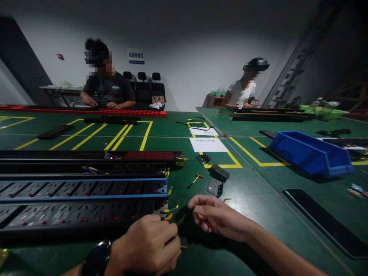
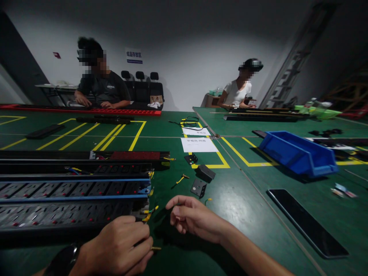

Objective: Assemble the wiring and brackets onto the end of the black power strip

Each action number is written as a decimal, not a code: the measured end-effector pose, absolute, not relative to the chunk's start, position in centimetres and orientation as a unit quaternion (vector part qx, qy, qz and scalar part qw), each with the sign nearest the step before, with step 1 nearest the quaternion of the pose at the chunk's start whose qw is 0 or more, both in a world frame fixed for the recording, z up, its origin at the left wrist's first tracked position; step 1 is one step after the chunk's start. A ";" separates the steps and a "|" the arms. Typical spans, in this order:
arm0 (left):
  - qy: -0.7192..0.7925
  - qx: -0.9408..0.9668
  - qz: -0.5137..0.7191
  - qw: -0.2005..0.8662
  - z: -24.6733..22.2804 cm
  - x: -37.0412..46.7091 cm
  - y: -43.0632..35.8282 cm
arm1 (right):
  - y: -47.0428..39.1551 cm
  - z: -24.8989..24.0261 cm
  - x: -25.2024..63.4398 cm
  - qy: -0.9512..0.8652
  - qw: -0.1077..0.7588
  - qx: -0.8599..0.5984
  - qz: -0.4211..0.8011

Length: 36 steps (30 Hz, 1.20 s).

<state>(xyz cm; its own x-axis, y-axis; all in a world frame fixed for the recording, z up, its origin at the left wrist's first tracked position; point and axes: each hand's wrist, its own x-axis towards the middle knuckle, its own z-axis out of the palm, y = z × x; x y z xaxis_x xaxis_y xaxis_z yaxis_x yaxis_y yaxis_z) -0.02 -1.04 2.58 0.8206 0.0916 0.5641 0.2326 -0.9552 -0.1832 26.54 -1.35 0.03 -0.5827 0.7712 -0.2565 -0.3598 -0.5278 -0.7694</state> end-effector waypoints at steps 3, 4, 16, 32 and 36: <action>-0.084 -0.945 -0.289 0.127 2.5 0.0 -0.9 | -1.3 -0.1 26.5 -0.341 0.343 -0.300 0.822; -0.083 -0.945 -0.290 0.129 2.5 0.0 -0.9 | -1.3 -0.1 26.5 -0.341 0.343 -0.301 0.822; -0.083 -0.943 -0.293 0.131 2.5 0.1 -0.9 | -1.4 0.0 26.6 -0.346 0.341 -0.301 0.821; -0.088 -0.949 -0.275 0.127 2.4 -0.1 -1.1 | -1.4 0.0 26.7 -0.349 0.336 -0.306 0.819; -0.084 -0.948 -0.280 0.124 2.3 0.0 -1.0 | -1.4 -0.1 26.7 -0.351 0.339 -0.304 0.818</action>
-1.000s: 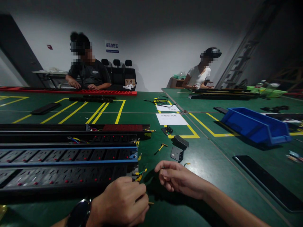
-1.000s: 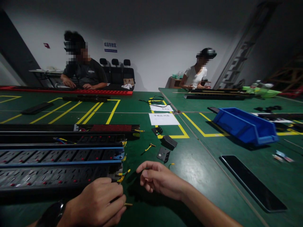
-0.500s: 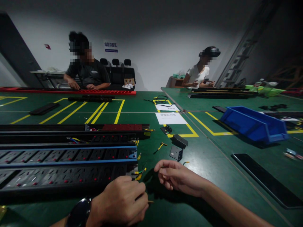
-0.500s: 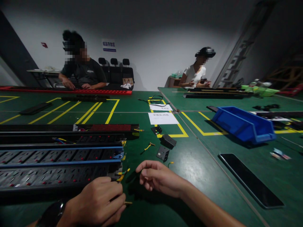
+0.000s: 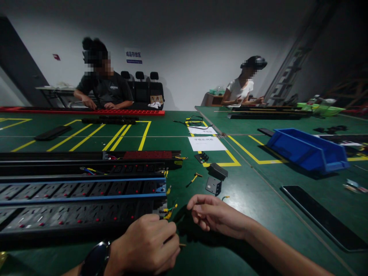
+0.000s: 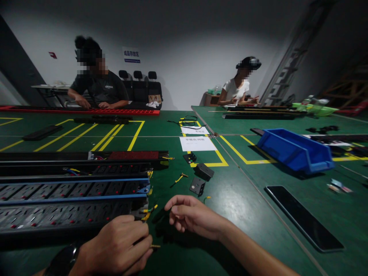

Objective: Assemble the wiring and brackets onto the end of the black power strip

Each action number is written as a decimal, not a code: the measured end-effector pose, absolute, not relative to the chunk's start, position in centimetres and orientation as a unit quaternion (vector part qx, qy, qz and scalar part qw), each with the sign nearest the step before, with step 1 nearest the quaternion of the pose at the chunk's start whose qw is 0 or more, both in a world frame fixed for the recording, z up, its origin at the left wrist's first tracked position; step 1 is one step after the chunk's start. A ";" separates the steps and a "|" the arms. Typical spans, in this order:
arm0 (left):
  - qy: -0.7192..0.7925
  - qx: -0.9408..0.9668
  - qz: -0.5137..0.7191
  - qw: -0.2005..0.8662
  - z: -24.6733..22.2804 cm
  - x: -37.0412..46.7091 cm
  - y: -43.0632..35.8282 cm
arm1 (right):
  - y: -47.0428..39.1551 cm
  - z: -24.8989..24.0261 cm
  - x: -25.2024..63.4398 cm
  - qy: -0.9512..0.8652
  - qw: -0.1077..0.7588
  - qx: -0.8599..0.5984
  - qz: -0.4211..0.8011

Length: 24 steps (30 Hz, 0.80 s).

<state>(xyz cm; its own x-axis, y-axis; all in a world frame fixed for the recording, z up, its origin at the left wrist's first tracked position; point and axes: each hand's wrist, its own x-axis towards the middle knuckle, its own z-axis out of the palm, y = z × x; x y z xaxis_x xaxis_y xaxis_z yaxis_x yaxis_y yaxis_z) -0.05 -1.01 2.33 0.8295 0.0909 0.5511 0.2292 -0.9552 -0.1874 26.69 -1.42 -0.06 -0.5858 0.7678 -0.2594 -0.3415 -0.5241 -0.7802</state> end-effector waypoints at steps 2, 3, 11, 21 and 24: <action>-0.085 -0.949 -0.276 0.124 2.3 0.0 -1.0 | -1.4 -0.1 26.7 -0.350 0.338 -0.303 0.819; -0.086 -0.950 -0.274 0.124 2.2 -0.1 -1.0 | -1.5 -0.1 26.7 -0.350 0.338 -0.303 0.820; -0.085 -0.950 -0.270 0.134 2.2 -0.2 -1.1 | -1.4 -0.3 26.7 -0.355 0.337 -0.299 0.819; -0.093 -0.952 -0.262 0.130 2.4 -0.1 -1.2 | -1.6 0.1 26.7 -0.350 0.339 -0.304 0.819; -0.092 -0.952 -0.262 0.125 2.3 -0.2 -1.2 | -1.6 0.1 26.6 -0.350 0.337 -0.304 0.819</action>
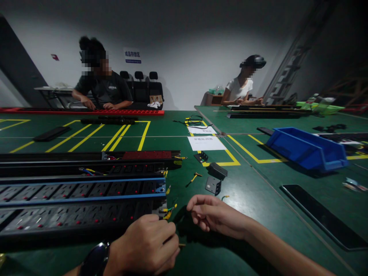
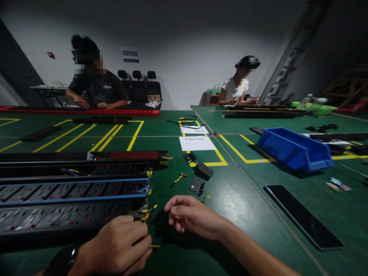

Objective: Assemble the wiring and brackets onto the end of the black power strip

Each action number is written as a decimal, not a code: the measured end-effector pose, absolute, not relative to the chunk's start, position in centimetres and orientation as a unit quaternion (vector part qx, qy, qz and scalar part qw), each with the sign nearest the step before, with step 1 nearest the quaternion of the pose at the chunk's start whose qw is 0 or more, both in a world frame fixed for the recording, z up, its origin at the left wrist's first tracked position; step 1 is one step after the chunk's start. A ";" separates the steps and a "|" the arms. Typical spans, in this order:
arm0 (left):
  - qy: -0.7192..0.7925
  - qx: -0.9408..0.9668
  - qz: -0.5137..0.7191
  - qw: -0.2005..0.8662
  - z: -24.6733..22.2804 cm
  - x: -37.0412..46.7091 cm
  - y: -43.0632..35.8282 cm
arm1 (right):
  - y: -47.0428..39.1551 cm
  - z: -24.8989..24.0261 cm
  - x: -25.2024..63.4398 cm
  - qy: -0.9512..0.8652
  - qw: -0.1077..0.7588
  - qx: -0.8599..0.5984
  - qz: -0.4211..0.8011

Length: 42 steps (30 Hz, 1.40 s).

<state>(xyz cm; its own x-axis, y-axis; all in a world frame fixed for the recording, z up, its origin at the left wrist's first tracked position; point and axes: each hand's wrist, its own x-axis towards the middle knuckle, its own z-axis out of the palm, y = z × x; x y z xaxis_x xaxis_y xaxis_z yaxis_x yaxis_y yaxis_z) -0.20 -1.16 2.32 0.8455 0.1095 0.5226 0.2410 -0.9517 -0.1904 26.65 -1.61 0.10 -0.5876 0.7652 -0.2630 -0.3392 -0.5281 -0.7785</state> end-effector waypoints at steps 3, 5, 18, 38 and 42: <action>-0.091 -0.953 -0.262 0.125 2.3 -0.2 -1.1 | -1.6 0.1 26.6 -0.351 0.337 -0.304 0.819; -0.092 -0.952 -0.264 0.125 2.3 -0.2 -1.1 | -1.6 0.1 26.6 -0.352 0.337 -0.304 0.818; -0.091 -0.952 -0.260 0.134 2.3 -0.1 -1.1 | -1.6 0.1 26.6 -0.358 0.333 -0.303 0.818; -0.089 -0.947 -0.285 0.121 2.5 0.1 -1.1 | -1.7 0.3 26.5 -0.355 0.335 -0.313 0.815; -0.089 -0.949 -0.278 0.120 2.6 0.0 -1.1 | -1.7 0.3 26.5 -0.354 0.334 -0.317 0.814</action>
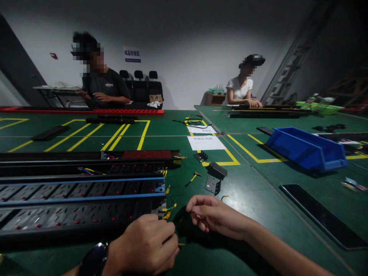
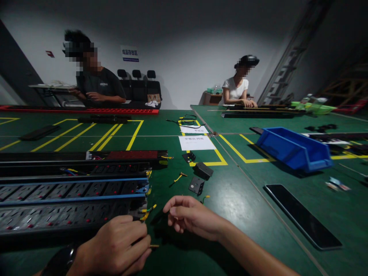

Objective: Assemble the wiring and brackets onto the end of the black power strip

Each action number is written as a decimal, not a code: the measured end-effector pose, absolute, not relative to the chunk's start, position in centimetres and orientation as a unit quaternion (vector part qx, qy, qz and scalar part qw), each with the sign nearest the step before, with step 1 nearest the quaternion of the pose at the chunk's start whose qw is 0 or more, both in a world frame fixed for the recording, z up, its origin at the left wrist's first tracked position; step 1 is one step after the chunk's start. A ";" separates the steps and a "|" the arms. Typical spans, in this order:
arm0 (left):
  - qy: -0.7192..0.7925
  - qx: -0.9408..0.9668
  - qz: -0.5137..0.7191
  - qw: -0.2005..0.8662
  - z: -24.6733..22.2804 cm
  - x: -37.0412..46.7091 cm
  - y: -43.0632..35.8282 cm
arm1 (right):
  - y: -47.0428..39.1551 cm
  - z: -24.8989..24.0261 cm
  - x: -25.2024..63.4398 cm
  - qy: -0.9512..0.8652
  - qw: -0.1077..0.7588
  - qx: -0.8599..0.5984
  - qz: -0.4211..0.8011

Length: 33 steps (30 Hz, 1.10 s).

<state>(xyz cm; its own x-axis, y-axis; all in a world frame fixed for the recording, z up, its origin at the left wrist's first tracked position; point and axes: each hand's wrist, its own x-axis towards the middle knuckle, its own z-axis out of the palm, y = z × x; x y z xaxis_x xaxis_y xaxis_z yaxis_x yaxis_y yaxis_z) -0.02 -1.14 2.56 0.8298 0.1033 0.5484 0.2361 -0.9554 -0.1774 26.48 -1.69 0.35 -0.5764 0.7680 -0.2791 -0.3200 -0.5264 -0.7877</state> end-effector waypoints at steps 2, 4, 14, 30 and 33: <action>-0.089 -0.949 -0.276 0.120 2.6 -0.1 -1.2 | -1.7 0.4 26.5 -0.353 0.334 -0.318 0.814; -0.089 -0.950 -0.274 0.121 2.6 -0.1 -1.2 | -1.7 0.4 26.4 -0.354 0.334 -0.319 0.814; -0.087 -0.949 -0.280 0.118 2.5 -0.1 -1.0 | -1.8 0.4 26.5 -0.356 0.333 -0.318 0.813; -0.087 -0.947 -0.284 0.121 2.8 0.2 -1.0 | -1.6 0.2 26.4 -0.358 0.334 -0.316 0.813; -0.088 -0.946 -0.286 0.125 2.8 0.2 -1.0 | -1.7 0.3 26.4 -0.358 0.334 -0.316 0.813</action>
